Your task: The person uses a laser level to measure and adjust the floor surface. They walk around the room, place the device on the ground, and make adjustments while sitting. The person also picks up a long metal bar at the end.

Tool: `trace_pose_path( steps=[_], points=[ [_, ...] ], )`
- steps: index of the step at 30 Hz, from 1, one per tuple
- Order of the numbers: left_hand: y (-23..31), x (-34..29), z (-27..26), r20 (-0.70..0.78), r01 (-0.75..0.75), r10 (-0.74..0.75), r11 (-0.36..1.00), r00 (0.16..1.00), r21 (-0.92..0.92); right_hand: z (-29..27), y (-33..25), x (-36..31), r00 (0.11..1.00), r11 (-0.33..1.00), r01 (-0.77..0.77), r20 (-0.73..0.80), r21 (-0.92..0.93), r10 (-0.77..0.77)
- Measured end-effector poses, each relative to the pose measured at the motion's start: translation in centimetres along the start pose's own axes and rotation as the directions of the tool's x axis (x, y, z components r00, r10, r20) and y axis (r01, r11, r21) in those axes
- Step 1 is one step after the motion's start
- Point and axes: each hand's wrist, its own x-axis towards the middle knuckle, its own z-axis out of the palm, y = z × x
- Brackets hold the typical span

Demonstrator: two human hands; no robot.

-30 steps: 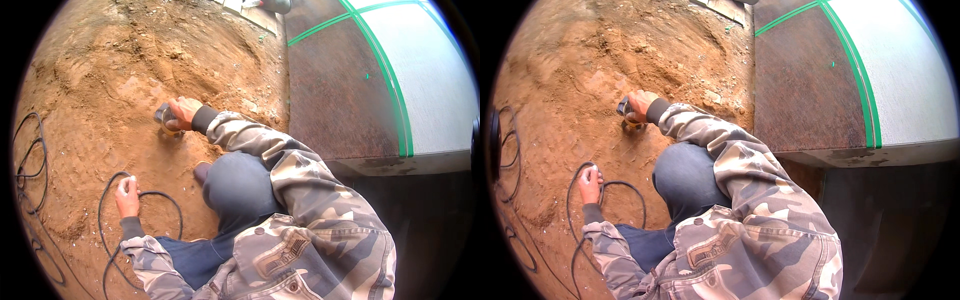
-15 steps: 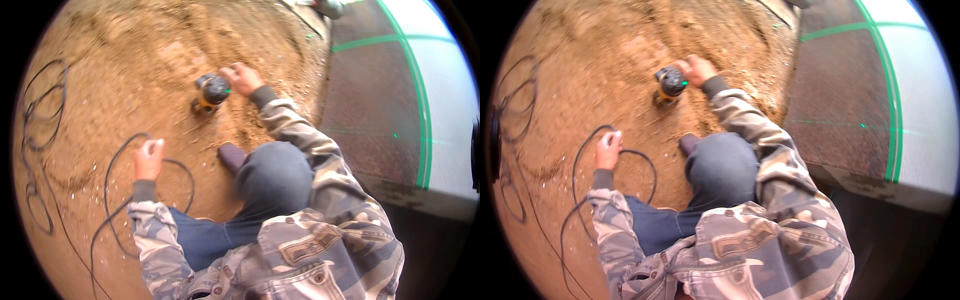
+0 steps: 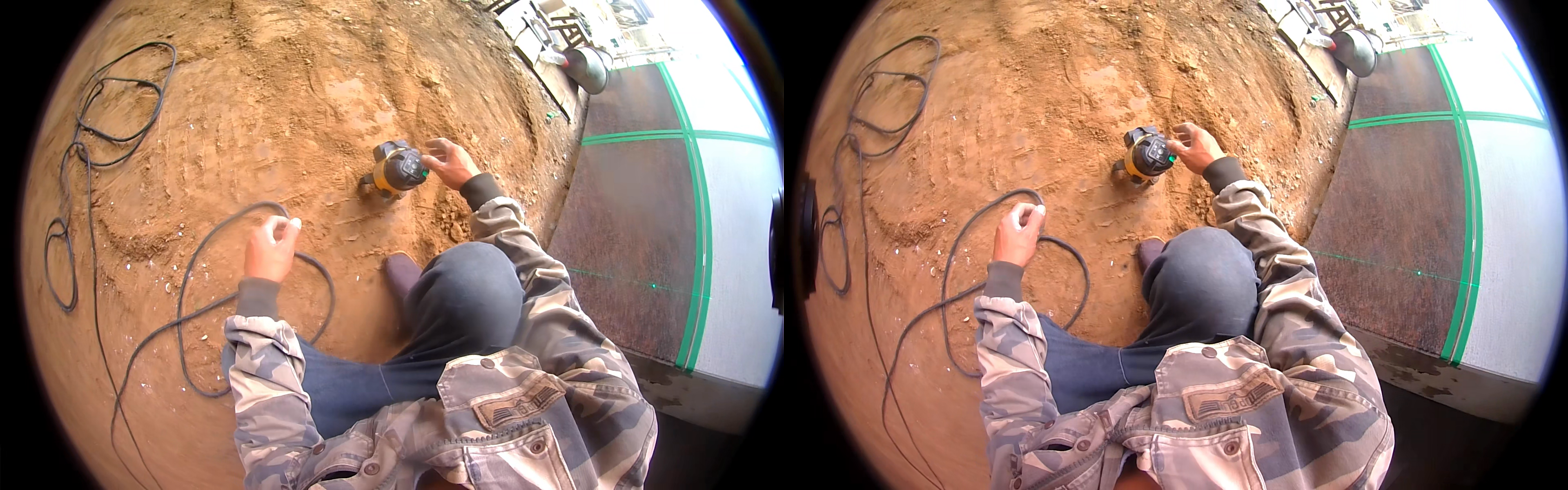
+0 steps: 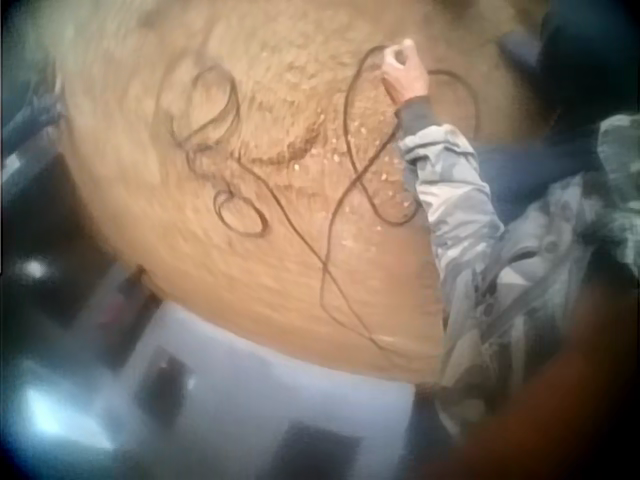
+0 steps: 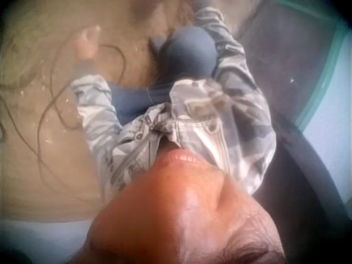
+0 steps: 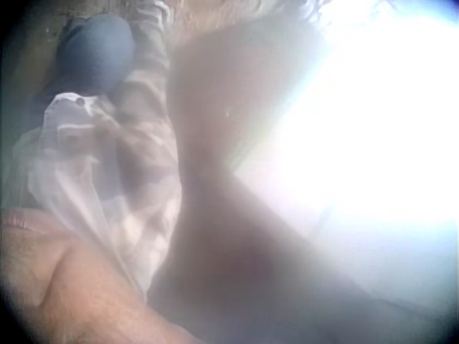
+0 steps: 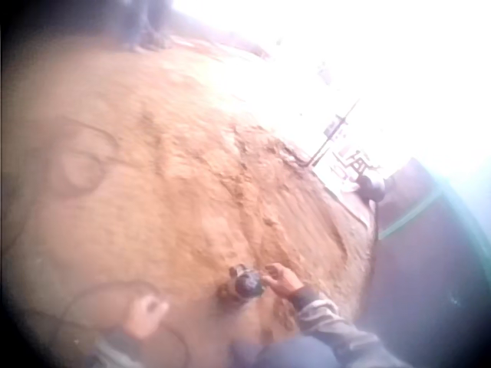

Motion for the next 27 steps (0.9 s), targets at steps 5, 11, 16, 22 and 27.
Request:
trace_pose_path(
  steps=[5, 11, 16, 22, 27],
  points=[
    [-0.3, -0.7, -0.6, -0.041, -0.004, 0.003, 1.000, 0.999, -0.016, 0.5, 0.7, 0.7, 1.000, 1.000, -0.013, 0.017, -0.009, 0.013],
    [0.5, -1.3, -1.0, -0.063, -0.025, 0.023, 0.999, 0.998, -0.033, -0.8, 0.6, 0.6, 0.993, 0.998, 0.063, -0.100, -0.013, -0.064],
    [1.0, -2.0, -1.3, -0.092, -0.048, 0.042, 0.997, 0.995, -0.063, -1.2, -0.9, 0.6, 0.989, 0.991, 0.126, -0.072, -0.047, -0.130],
    [1.5, -2.7, -2.0, -0.101, -0.038, 0.034, 0.998, 0.994, -0.043, -0.5, 0.1, 1.1, 0.999, 0.993, 0.048, 0.011, -0.110, -0.047],
    [1.0, -2.7, -2.3, -0.087, -0.028, 0.026, 0.999, 0.996, -0.022, -0.2, 0.8, 1.0, 1.000, 0.999, 0.027, 0.008, 0.047, -0.027]
  ],
)
